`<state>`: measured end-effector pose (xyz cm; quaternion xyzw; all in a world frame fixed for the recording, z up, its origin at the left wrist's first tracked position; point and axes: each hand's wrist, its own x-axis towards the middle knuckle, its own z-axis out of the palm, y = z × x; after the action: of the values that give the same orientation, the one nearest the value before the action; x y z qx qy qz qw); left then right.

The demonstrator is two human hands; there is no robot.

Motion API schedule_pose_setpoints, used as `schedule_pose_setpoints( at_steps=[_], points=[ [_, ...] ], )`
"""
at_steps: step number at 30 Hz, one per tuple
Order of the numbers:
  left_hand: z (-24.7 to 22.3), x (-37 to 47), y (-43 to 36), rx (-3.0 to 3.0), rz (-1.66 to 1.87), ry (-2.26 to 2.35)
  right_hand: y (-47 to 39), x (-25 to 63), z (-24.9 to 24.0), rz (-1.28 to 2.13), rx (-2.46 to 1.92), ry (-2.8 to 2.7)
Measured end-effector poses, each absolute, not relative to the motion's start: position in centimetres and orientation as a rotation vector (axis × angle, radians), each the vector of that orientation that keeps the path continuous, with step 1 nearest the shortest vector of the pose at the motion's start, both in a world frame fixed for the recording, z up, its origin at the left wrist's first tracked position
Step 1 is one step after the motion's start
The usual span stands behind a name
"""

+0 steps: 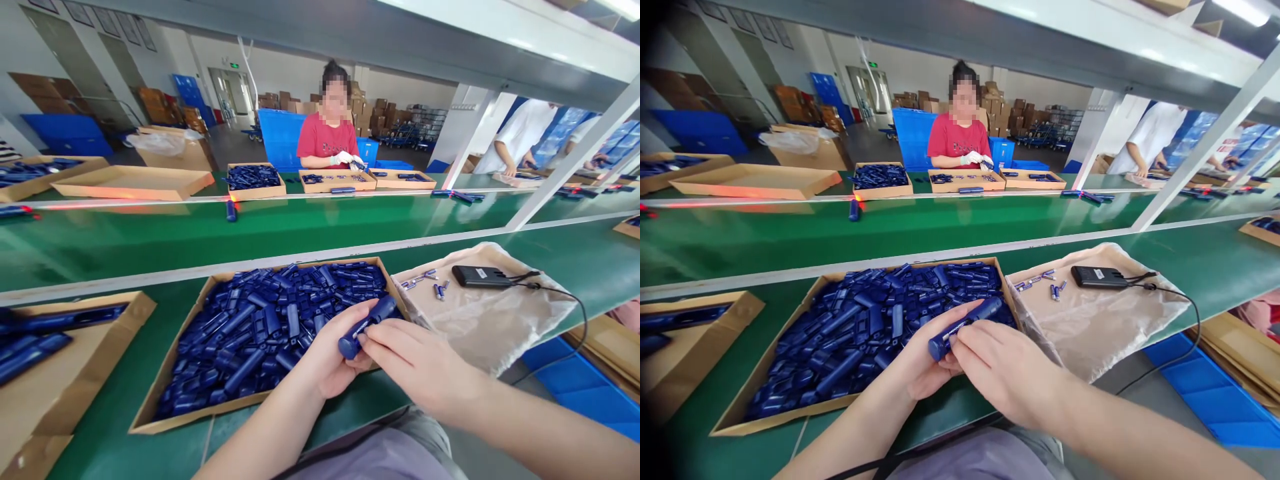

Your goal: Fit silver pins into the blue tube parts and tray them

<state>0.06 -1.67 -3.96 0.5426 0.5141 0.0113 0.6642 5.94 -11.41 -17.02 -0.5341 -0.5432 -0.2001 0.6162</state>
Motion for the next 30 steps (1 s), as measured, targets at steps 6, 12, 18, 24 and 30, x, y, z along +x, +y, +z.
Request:
schedule_pose_setpoints(
  at_steps=[6,12,18,24,30],
  points=[
    [-4.2,0.3,-1.8,1.382,0.111,1.207,-11.5,3.7,-17.6,-0.397,-1.216,-1.056],
    [-4.2,0.3,-1.5,1.434,0.134,1.097,-11.7,3.9,-18.2,-0.413,-1.196,-1.129],
    [-4.3,0.6,-1.5,1.583,0.200,1.018,-12.3,4.5,-19.2,-0.379,-1.241,-1.095],
    [1.2,0.1,-0.4,1.749,0.353,1.184,-9.8,6.4,-20.2,-0.062,-1.250,-0.891],
    [7.8,-2.3,0.0,1.975,0.476,1.169,-4.1,5.8,-12.8,0.183,-1.246,-1.129]
  ],
)
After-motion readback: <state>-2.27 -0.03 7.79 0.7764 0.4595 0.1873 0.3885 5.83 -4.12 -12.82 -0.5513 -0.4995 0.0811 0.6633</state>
